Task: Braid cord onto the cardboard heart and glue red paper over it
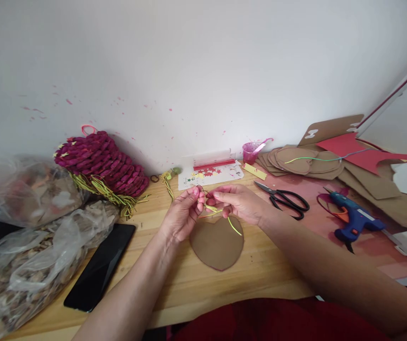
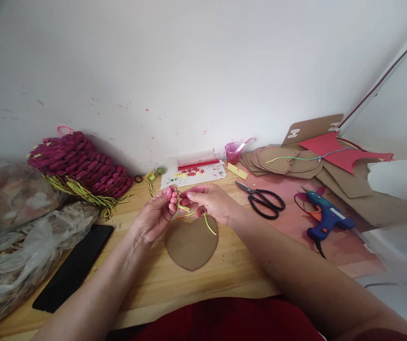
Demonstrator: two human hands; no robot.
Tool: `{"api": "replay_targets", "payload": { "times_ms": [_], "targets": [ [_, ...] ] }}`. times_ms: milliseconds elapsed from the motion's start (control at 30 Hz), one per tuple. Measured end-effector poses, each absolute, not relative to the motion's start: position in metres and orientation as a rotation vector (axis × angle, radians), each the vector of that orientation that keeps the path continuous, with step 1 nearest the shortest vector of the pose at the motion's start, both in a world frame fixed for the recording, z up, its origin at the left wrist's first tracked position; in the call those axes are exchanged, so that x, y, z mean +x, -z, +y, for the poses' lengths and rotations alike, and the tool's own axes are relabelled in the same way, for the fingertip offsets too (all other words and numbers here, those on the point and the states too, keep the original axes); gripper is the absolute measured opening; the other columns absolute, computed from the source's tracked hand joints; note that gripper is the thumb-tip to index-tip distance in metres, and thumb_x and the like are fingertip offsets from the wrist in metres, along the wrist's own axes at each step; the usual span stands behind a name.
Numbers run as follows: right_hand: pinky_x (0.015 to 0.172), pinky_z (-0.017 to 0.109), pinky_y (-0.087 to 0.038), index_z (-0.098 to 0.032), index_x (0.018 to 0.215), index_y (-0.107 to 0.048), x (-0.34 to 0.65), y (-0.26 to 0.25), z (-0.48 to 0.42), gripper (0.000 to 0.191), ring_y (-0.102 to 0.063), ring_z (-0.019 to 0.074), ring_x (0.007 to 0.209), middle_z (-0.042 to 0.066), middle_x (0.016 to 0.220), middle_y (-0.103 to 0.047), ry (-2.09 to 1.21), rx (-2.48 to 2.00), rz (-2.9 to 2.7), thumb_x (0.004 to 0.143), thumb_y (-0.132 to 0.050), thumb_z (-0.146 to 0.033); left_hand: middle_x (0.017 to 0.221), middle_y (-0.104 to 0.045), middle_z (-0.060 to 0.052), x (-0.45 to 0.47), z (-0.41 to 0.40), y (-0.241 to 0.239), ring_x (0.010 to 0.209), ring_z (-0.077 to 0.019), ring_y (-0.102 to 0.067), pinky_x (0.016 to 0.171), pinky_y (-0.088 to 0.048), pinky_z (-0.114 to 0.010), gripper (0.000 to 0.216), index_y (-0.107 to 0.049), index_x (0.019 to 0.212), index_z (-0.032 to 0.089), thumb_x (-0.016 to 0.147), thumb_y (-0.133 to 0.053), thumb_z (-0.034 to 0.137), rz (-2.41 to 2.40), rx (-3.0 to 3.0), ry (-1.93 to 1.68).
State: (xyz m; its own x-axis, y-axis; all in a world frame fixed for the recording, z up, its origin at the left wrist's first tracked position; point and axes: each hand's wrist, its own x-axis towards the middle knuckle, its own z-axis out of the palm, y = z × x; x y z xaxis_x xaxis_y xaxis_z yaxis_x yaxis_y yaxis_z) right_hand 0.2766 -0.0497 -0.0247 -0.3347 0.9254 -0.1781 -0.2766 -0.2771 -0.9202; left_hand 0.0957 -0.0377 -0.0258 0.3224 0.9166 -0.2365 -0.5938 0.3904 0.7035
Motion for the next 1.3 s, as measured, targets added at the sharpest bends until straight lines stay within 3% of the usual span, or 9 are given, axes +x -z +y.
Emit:
{"api": "replay_targets", "payload": {
  "times_ms": [300, 500, 667, 933, 1100, 1300],
  "targets": [
    [0.049, 0.015, -0.047, -0.018, 0.096, -0.078, 0.278, 0.025, -0.048, 0.027, -0.069, 0.0187, 0.094, 0.011, 0.1, -0.076, -1.78, -0.891, -1.148, 0.087, -0.07, -0.042, 0.075, -0.067, -0.004, 0.097, -0.037, 0.027, 0.059, -0.0054, -0.064, 0.056, -0.057, -0.012, 0.006, -0.068, 0.089, 0.008, 0.09, -0.062, 0.005, 0.672, 0.546, -1.078],
    [0.051, 0.018, -0.047, -0.02, 0.098, -0.078, 0.277, 0.029, -0.048, 0.023, -0.065, 0.0147, 0.084, 0.007, 0.104, -0.075, -1.692, -0.914, -1.223, 0.076, -0.081, -0.026, 0.073, -0.066, -0.003, 0.097, -0.037, 0.027, 0.058, -0.0055, -0.063, 0.055, -0.056, -0.012, 0.008, -0.068, 0.09, 0.007, 0.091, -0.06, 0.005, 0.67, 0.524, -1.082],
    [0.05, 0.019, -0.045, -0.02, 0.097, -0.078, 0.275, 0.028, -0.049, 0.025, -0.065, 0.013, 0.079, 0.007, 0.098, -0.076, -1.687, -0.961, -1.15, 0.073, -0.082, -0.022, 0.074, -0.066, -0.003, 0.098, -0.037, 0.027, 0.058, -0.0054, -0.063, 0.055, -0.056, -0.011, 0.009, -0.068, 0.089, 0.008, 0.091, -0.06, 0.005, 0.671, 0.515, -1.09],
    [0.047, 0.017, -0.043, -0.019, 0.093, -0.077, 0.275, 0.028, -0.048, 0.019, -0.073, 0.0196, 0.09, 0.009, 0.094, -0.078, -1.677, -0.952, -1.042, 0.074, -0.081, -0.022, 0.073, -0.067, -0.003, 0.099, -0.038, 0.025, 0.057, -0.0051, -0.064, 0.052, -0.055, -0.011, 0.015, -0.068, 0.088, 0.008, 0.092, -0.056, 0.002, 0.701, 0.492, -1.103],
    [0.045, 0.016, -0.042, -0.016, 0.088, -0.075, 0.275, 0.025, -0.048, 0.013, -0.075, 0.0212, 0.088, 0.01, 0.09, -0.078, -1.663, -0.958, -1.023, 0.079, -0.078, -0.025, 0.072, -0.067, -0.003, 0.098, -0.038, 0.027, 0.058, -0.005, -0.064, 0.054, -0.055, -0.011, 0.01, -0.069, 0.088, 0.008, 0.09, -0.06, 0.003, 0.698, 0.513, -1.096],
    [0.036, 0.014, -0.029, -0.014, 0.083, -0.068, 0.28, 0.019, -0.047, 0.015, -0.075, 0.0184, 0.07, 0.008, 0.081, -0.075, -1.563, -1.034, -1.043, 0.081, -0.077, -0.026, 0.072, -0.068, -0.003, 0.098, -0.039, 0.029, 0.058, -0.0055, -0.064, 0.054, -0.055, -0.012, 0.009, -0.07, 0.088, 0.008, 0.08, -0.076, 0.009, 0.696, 0.586, -1.033]
  ]
}}
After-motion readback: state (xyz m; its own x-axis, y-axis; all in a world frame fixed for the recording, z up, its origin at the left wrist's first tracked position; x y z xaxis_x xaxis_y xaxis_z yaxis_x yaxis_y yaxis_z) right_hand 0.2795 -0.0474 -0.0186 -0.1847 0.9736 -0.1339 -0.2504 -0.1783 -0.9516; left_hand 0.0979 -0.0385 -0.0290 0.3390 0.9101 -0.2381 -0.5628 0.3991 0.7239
